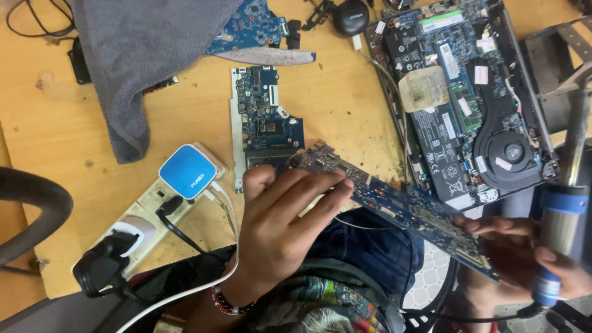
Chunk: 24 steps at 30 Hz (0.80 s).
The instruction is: Soldering components on a laptop motherboard using a soldering iron and tweezers
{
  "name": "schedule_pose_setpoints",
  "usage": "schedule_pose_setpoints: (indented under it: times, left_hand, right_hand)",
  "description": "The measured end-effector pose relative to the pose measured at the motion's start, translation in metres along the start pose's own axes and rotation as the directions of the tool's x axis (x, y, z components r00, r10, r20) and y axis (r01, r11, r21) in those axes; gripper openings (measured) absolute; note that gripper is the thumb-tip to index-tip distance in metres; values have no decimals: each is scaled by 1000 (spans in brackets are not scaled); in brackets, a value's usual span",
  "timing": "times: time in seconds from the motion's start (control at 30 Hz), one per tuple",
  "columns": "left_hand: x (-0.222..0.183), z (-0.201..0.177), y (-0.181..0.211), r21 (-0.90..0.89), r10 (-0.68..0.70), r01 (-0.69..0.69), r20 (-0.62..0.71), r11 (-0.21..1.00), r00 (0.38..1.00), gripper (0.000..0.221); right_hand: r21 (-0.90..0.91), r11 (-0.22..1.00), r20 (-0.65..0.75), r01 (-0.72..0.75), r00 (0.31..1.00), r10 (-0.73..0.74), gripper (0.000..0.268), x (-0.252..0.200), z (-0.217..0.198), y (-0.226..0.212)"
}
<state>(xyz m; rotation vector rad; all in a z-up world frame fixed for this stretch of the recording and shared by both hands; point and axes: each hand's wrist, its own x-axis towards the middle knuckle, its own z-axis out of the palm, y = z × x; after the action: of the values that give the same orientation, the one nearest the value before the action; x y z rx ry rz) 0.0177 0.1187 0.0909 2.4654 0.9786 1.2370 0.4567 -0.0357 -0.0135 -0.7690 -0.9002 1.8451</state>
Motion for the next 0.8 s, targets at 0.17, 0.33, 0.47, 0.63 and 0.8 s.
schedule_pose_setpoints:
  times: [0.17, 0.33, 0.47, 0.63, 0.8]
  left_hand:
    - [9, -2, 1, 49, 51, -52, 14, 997, 999, 7]
    - [11, 0, -5, 123, 150, -156, 59, 980, 987, 6]
    - [17, 0, -4, 173, 137, -149, 78, 974, 988, 12]
    - [18, 0, -8, 145, 157, -168, 86, 975, 984, 3]
    - [18, 1, -6, 130, 137, -146, 76, 981, 988, 5]
  right_hand:
    - [-206, 978, -1, 43, 999, -44, 50, 21, -2, -10]
    - [-18, 996, 75, -93, 993, 94, 51, 27, -14, -16]
    - [-30, 999, 32, -10, 999, 10, 49, 32, 4, -10]
    - [-221, 861, -681, 457, 560, -472, 42, 70, 98, 30]
    - [-679, 629, -431, 379, 489, -759, 20, 71, 113, 47]
